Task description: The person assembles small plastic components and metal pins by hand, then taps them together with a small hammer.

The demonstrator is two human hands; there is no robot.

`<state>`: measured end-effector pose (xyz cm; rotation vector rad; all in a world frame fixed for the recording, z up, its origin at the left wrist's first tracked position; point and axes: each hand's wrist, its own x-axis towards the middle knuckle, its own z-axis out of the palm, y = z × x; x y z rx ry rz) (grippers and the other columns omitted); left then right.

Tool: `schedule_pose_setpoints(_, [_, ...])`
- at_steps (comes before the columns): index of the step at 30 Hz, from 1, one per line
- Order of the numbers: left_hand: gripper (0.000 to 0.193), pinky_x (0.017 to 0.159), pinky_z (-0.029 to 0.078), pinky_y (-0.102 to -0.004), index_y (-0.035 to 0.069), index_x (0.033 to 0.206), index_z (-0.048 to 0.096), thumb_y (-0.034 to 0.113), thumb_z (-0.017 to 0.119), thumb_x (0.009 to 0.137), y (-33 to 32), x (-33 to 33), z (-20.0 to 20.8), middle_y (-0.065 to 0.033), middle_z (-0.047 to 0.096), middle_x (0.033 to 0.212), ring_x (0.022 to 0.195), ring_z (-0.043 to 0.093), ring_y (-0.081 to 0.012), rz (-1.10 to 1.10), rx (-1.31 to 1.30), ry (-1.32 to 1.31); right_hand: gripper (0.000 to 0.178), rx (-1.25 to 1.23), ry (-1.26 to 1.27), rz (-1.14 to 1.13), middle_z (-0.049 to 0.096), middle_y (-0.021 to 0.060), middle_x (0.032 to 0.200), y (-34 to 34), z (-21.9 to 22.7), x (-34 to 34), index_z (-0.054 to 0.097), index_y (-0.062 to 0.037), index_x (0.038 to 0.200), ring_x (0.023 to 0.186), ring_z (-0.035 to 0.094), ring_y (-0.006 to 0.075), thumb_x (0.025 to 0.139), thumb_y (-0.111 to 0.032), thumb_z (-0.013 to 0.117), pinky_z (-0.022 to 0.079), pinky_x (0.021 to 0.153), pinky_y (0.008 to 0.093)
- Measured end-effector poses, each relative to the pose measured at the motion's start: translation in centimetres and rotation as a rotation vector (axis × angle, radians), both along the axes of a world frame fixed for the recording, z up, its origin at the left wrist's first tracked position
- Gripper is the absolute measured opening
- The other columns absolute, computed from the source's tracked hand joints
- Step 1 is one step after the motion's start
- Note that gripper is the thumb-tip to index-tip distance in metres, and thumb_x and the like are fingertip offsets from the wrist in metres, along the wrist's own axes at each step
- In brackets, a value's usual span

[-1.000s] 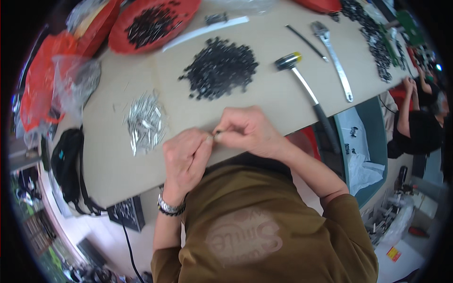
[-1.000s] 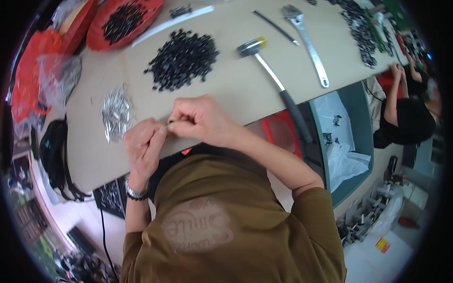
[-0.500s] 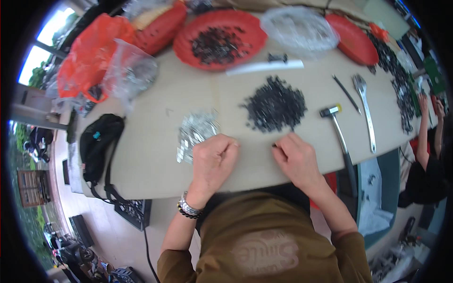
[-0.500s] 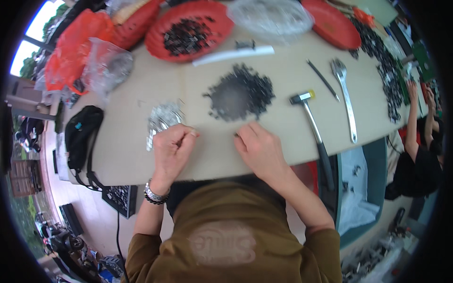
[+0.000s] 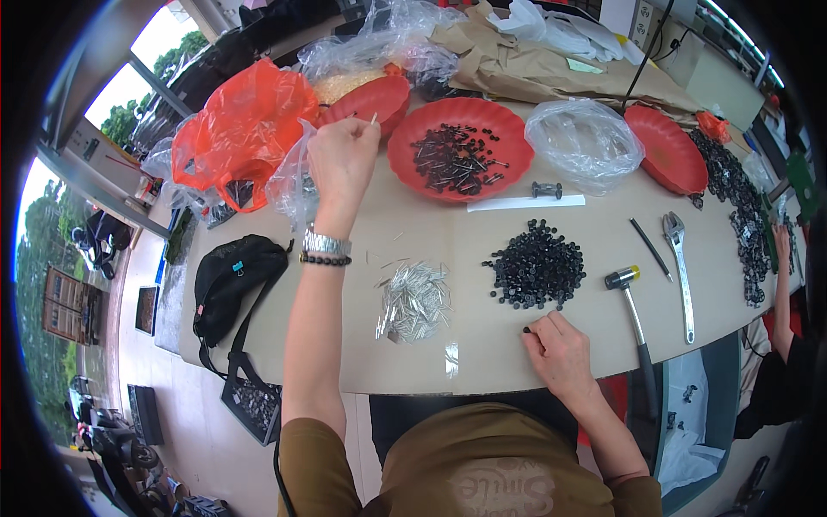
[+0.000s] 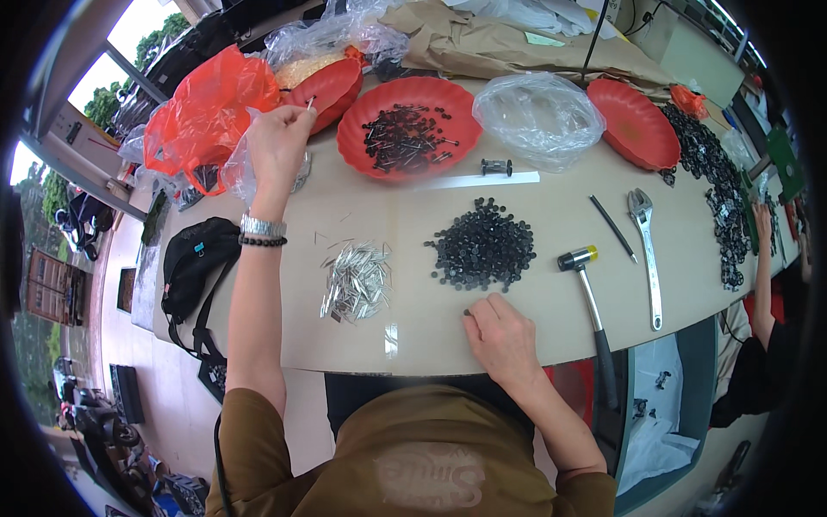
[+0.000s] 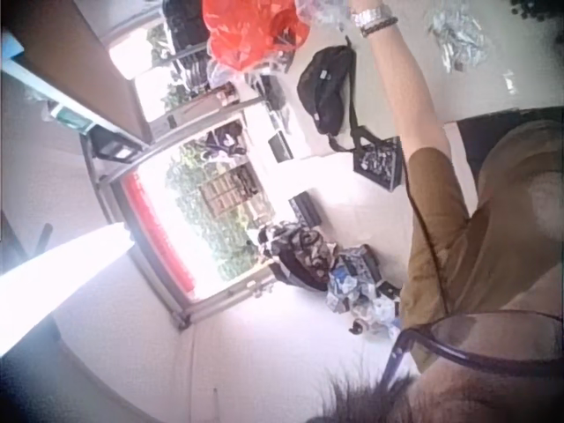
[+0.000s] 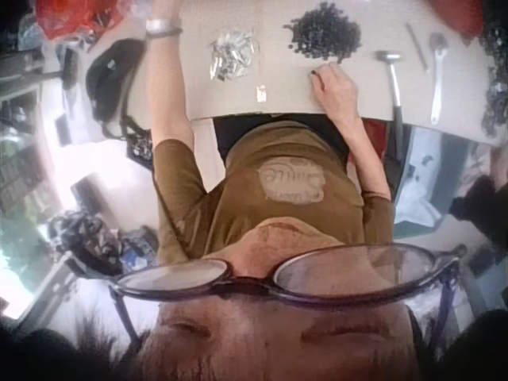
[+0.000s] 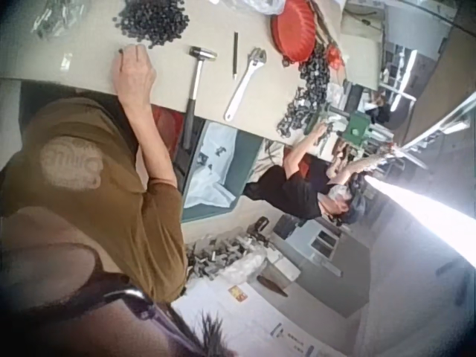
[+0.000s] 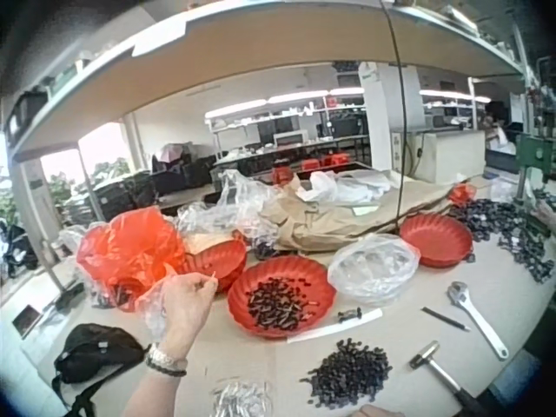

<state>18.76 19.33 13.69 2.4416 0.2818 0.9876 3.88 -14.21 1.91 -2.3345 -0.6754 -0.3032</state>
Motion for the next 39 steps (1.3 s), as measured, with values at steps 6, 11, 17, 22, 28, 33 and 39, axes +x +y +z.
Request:
schedule_pose_setpoints(6, [0.029,0.083,0.056,-0.0506,0.006,0.094,0.08,0.029,0.064,0.087,3.6,4.4,1.8,-0.0259,0.072,0.089,0.09,0.071,-0.0451,0.162,0.017,0.086,0.016,0.003,0.028,-0.009,0.056,0.0102,0.08,-0.3,-0.1,-0.1,0.06,-0.0064,0.084,0.067,0.063,0.0315,0.081,-0.005,0.076,0.051,0.056,0.0423])
schedule_pose_setpoints(11, [0.031,0.088,0.056,-0.0534,0.005,0.095,0.079,0.03,0.063,0.088,4.9,6.0,2.5,-0.0259,0.074,0.1,0.099,0.07,-0.0457,0.263,0.057,0.176,0.015,0.023,0.051,0.002,0.056,0.01,0.078,-0.3,-0.1,-0.2,0.061,-0.0063,0.083,0.065,0.062,0.0308,0.081,-0.005,0.076,0.05,0.055,0.0418])
schedule_pose_setpoints(17, [0.047,0.085,0.057,-0.0529,0.0,0.098,0.077,0.045,0.068,0.091,5.6,7.0,-0.5,-0.0272,0.074,0.099,0.098,0.072,-0.0444,0.148,0.311,0.38,0.016,0.016,0.058,-0.009,0.056,0.0094,0.076,-0.4,0.2,-0.4,0.061,-0.0063,0.082,0.063,0.062,0.0293,0.079,-0.004,0.077,0.05,0.054,0.0412])
schedule_pose_setpoints(22, [0.038,0.075,0.059,-0.0519,0.001,0.097,0.074,0.038,0.068,0.094,4.2,5.4,-5.0,-0.0241,0.074,0.09,0.088,0.073,-0.0426,0.051,0.344,0.414,0.013,0.041,0.028,0.007,0.058,0.0106,0.074,-0.3,0.2,-0.3,0.063,-0.0035,0.083,0.06,0.061,0.0288,0.078,-0.001,0.075,0.049,0.053,0.0398])
schedule_pose_setpoints(28, [0.021,0.068,0.06,-0.0471,0.004,0.092,0.069,0.024,0.065,0.097,4.1,6.0,-6.9,-0.0197,0.074,0.081,0.08,0.075,-0.0382,0.084,0.511,0.304,0.015,-0.012,0.041,0.014,0.059,0.0084,0.077,-0.1,0.3,0.1,0.063,-0.0068,0.084,0.065,0.063,0.0282,0.078,-0.004,0.076,0.051,0.054,0.0403])
schedule_pose_setpoints(33, [0.019,0.064,0.06,-0.0464,0.003,0.086,0.067,0.014,0.057,0.098,5.4,8.2,-8.5,-0.0197,0.072,0.078,0.075,0.074,-0.0373,0.08,0.619,0.325,0.015,-0.036,0.039,0.013,0.06,0.0085,0.077,0.3,0.4,0.5,0.064,-0.0063,0.084,0.066,0.064,0.0283,0.077,-0.004,0.077,0.051,0.055,0.0402])
schedule_pose_setpoints(39, [0.022,0.065,0.06,-0.0455,0.004,0.078,0.069,0.013,0.056,0.094,5.3,8.3,-8.1,-0.0192,0.072,0.076,0.073,0.074,-0.0369,0.067,0.65,0.376,0.016,-0.032,0.05,0.029,0.06,0.0083,0.077,0.0,0.4,0.2,0.065,-0.006,0.085,0.067,0.064,0.0276,0.076,-0.005,0.078,0.051,0.055,0.04])
